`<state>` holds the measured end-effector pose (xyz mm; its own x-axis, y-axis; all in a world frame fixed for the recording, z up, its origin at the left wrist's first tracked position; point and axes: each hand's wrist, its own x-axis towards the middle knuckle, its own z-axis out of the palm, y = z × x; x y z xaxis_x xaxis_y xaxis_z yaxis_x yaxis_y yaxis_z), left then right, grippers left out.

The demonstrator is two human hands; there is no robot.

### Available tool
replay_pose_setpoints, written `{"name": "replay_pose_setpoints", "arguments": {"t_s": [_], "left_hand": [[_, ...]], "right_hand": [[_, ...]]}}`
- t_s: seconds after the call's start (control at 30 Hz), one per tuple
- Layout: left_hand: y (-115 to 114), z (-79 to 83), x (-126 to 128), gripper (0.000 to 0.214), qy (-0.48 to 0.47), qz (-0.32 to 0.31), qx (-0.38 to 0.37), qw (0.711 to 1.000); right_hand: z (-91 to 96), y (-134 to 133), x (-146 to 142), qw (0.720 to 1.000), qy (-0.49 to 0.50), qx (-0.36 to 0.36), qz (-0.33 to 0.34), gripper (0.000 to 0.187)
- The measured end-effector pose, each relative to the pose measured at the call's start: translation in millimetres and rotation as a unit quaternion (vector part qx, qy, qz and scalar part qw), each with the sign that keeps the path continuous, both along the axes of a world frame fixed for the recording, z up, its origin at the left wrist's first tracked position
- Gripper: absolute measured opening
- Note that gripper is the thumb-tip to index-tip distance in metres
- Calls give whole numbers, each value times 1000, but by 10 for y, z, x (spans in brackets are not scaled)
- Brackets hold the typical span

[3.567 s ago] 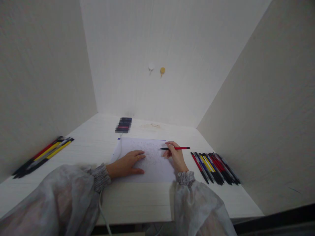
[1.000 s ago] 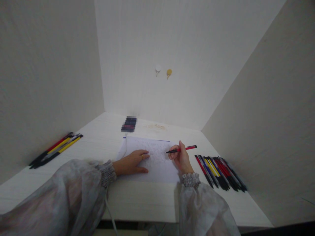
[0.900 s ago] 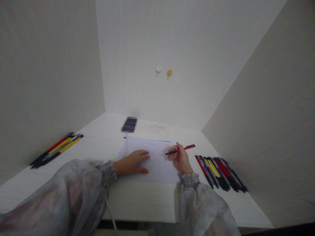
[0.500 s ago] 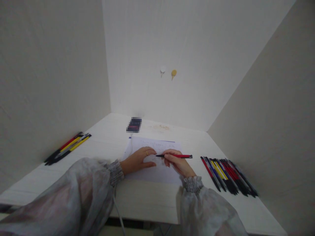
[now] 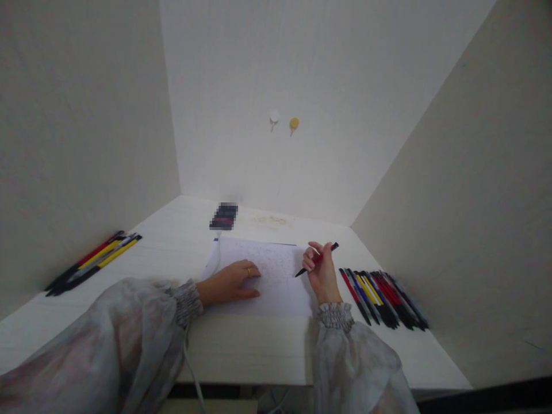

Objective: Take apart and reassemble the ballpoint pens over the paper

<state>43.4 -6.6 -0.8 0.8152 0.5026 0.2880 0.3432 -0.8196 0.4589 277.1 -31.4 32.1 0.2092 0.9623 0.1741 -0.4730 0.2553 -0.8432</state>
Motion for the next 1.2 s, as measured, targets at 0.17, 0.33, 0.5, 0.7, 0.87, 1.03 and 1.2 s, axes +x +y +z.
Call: {"name": "replay_pose_setpoints", "arguments": {"t_s": [0.17,0.33,0.5,0.7,0.87,1.03,1.2], "left_hand": [[44,-63,3,39,-19,-19,7,1000],[69,-105,-4,37,-32,-28,8,999],[67,-87,-8,36,-33,-34,8,999],[55,-72,-7,35,-27,-34,9,999],[54,-79,-7,35,-29,-32,5,999],[59,-85,-4,34,-31,-28,2,999],[70,-90,-5,34,-27,-32,3,999]], "right_hand": [[128,-116,65,998,48,32,15,62],[150,-155,63,992,102,64,49,58],[162,-169,53,990,109,65,66,57],[95,-163,178,984,143,68,83,49],[52,-161,265,980,166,82,77,46],[49,-156,273,980,172,82,66,44],[20,-136,297,978,185,79,52,44]]}}
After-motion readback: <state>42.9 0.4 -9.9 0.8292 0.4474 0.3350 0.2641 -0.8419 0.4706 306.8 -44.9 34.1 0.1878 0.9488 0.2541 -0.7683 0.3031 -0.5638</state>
